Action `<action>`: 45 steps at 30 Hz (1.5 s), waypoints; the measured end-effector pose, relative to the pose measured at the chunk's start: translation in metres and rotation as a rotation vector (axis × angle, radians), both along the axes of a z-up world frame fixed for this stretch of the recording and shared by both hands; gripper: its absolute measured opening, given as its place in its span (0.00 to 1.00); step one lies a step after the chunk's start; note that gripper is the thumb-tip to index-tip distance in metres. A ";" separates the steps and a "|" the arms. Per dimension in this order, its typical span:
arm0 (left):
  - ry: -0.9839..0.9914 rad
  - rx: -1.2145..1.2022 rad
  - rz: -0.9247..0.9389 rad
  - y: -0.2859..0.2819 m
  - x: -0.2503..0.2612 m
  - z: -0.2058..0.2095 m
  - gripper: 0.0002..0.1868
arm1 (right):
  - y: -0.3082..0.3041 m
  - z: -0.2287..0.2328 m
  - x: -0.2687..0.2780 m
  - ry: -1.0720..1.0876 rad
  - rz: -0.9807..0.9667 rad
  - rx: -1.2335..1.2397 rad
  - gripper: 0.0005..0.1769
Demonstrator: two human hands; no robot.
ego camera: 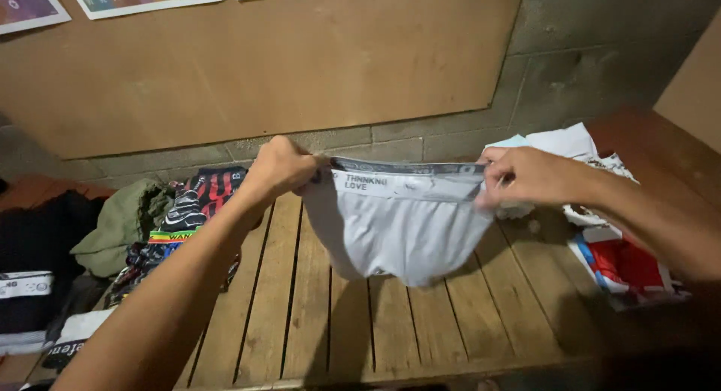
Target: Folding various types of underwear on a wooden bench.
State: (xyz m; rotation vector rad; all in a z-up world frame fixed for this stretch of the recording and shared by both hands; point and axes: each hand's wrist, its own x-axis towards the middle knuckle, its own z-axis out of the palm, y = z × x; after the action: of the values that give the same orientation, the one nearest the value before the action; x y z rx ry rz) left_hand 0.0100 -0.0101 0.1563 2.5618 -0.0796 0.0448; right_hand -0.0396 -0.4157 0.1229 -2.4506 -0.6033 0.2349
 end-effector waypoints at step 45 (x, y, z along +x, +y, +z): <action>-0.078 -0.074 -0.566 -0.034 -0.046 -0.223 0.20 | 0.085 -0.210 -0.023 -0.212 -0.191 -0.145 0.33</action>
State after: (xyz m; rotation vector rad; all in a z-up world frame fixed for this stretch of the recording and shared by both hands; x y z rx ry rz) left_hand -0.0364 -0.0442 -0.0669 2.3723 -0.8079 -0.0676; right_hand -0.0628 -0.3303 -0.0872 -2.6751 -0.4484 -0.0614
